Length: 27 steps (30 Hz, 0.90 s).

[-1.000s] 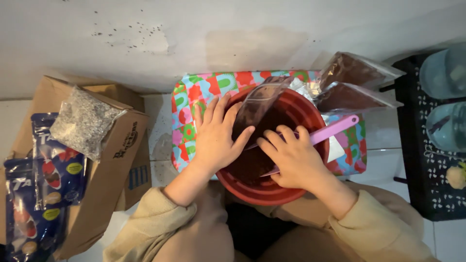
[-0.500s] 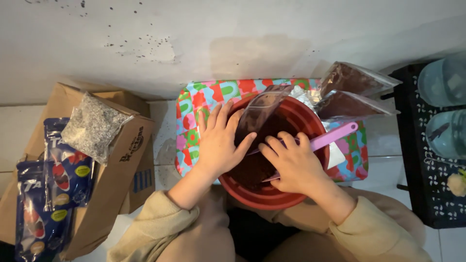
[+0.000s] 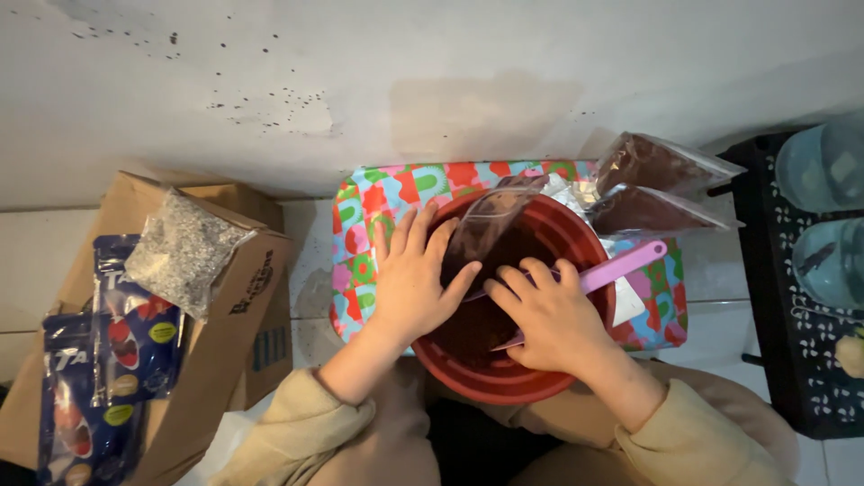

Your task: Packaging granular bait from a large bucket into small plastic bags using a scoop

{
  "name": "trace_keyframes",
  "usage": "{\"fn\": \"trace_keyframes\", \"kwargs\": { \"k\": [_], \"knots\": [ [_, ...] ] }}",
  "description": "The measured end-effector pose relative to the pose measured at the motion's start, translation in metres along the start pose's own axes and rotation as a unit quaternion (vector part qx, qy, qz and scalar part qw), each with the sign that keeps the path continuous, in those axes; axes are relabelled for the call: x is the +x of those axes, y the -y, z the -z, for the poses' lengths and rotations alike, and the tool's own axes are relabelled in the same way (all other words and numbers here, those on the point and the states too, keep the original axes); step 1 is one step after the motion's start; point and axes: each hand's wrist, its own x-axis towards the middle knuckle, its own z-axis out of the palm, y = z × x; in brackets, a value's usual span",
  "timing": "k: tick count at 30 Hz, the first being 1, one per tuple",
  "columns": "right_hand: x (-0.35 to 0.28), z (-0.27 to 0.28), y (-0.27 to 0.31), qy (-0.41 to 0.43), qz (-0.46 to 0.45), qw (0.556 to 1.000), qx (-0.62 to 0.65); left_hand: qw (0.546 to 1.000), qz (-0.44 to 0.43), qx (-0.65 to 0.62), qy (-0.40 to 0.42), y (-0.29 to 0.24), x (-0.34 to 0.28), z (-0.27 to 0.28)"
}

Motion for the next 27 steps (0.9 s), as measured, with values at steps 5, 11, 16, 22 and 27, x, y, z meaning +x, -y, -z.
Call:
{"fn": "trace_keyframes", "kwargs": {
  "k": [5, 11, 16, 22, 27],
  "knots": [
    [0.0, -0.004, -0.001, -0.004, -0.001, 1.0, -0.005, 1.0, 0.005, 0.003, 0.007, 0.0, 0.001, 0.0],
    [-0.001, -0.008, -0.001, -0.008, -0.008, 1.0, -0.006, 0.999, 0.011, 0.023, 0.023, -0.004, 0.0, 0.002],
    [-0.003, -0.003, 0.001, 0.011, -0.01, 1.0, -0.002, 0.999, 0.01, 0.018, 0.024, -0.001, -0.002, -0.003],
    [-0.003, -0.005, -0.003, -0.002, 0.0, 1.0, 0.01, 0.999, 0.007, -0.006, 0.039, 0.003, 0.0, -0.004],
    [-0.005, -0.005, -0.005, -0.029, 0.008, 0.999, 0.025, 0.999, -0.002, 0.007, 0.032, 0.007, 0.001, -0.008]
  ]
}}
